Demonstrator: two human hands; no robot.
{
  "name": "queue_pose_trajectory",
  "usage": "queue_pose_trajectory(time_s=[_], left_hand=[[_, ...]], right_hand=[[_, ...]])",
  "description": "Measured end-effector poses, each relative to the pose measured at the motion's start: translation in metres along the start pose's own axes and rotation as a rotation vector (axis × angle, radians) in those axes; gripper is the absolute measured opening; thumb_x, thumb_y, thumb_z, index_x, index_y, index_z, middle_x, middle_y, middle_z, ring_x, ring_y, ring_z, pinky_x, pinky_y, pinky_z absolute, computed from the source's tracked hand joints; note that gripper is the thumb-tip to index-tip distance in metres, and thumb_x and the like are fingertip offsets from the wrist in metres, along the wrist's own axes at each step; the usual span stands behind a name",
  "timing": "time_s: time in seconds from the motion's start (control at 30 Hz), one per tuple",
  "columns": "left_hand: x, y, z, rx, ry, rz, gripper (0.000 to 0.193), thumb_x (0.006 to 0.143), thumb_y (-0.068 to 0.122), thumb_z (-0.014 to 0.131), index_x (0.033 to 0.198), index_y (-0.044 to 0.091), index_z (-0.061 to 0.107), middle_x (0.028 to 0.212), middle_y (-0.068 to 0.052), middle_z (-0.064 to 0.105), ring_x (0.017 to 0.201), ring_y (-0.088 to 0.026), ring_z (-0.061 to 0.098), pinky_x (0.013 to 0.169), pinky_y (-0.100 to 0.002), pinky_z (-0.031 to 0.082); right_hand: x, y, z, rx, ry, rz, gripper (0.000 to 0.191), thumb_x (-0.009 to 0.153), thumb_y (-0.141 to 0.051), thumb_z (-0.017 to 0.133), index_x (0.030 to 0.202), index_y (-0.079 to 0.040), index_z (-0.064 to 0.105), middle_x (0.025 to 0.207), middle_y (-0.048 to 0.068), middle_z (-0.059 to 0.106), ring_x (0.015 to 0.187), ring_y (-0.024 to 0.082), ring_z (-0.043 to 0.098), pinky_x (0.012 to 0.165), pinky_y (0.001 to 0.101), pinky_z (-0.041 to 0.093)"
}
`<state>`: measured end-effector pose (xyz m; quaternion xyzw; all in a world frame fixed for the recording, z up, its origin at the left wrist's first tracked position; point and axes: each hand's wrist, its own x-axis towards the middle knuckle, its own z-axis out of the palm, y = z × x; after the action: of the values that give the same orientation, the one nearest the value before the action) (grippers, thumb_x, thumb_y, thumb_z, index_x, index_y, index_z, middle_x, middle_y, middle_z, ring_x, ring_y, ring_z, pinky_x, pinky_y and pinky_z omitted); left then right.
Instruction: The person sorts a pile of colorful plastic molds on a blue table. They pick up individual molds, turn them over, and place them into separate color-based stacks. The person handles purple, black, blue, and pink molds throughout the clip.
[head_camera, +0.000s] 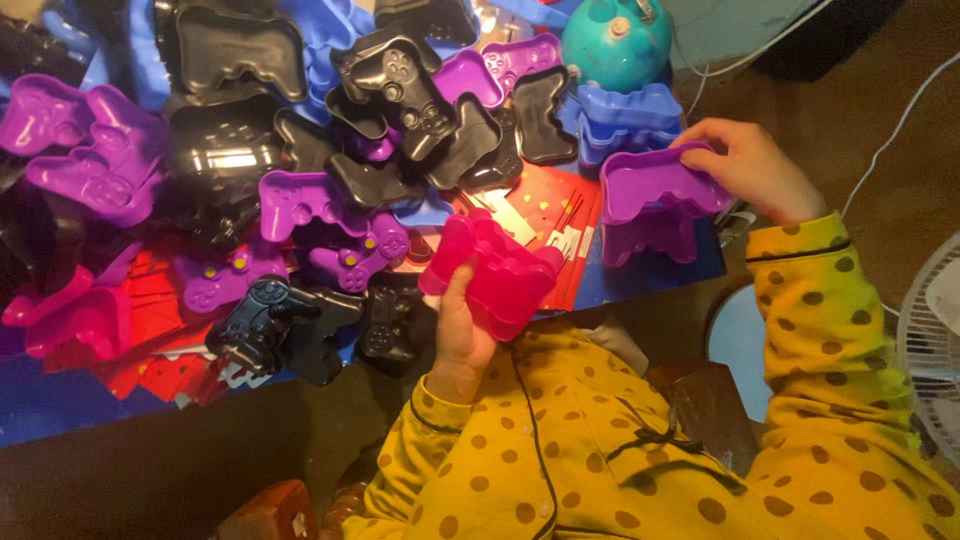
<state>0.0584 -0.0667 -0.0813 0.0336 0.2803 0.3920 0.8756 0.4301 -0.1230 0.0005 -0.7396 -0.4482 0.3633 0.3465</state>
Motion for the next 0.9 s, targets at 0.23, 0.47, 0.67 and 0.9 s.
queue_pose_trajectory(time_s=[0.23,0.47,0.67,0.9], left_hand=[[-0.007,-0.004,0.002,0.022,-0.012,-0.047,0.039,0.097,0.020,0.068,0.133,0.006,0.060,0.123,-0.007,0.068,0.113,-0.025,0.066,0.102,-0.042,0.053],[-0.004,-0.007,0.001,0.006,-0.027,-0.080,0.037,0.097,0.019,0.070,0.129,0.004,0.063,0.122,-0.008,0.069,0.112,-0.025,0.066,0.101,-0.042,0.053],[-0.004,-0.010,0.000,0.037,0.015,-0.076,0.038,0.095,0.019,0.071,0.128,0.002,0.064,0.123,-0.009,0.069,0.113,-0.024,0.066,0.102,-0.041,0.052],[-0.004,-0.010,0.003,0.032,0.006,-0.081,0.038,0.095,0.019,0.071,0.128,0.003,0.064,0.125,-0.009,0.068,0.115,-0.024,0.065,0.103,-0.041,0.052]], right_hand=[[0.003,0.037,0.009,0.076,0.070,0.228,0.031,0.100,-0.016,0.061,0.122,0.001,0.073,0.097,0.004,0.072,0.080,0.010,0.061,0.070,0.0268,0.049],[0.021,0.033,0.022,0.293,0.011,0.304,0.031,0.100,-0.017,0.059,0.118,0.004,0.071,0.099,0.004,0.074,0.082,0.011,0.065,0.072,0.0252,0.050],[0.020,0.031,0.030,0.249,0.045,0.209,0.024,0.102,-0.016,0.053,0.108,-0.001,0.070,0.090,0.002,0.066,0.076,0.011,0.056,0.063,0.0282,0.044],[0.015,0.042,0.035,0.125,0.121,-0.097,0.027,0.105,-0.018,0.046,0.113,0.002,0.064,0.107,0.009,0.064,0.095,0.019,0.060,0.083,0.0303,0.047]])
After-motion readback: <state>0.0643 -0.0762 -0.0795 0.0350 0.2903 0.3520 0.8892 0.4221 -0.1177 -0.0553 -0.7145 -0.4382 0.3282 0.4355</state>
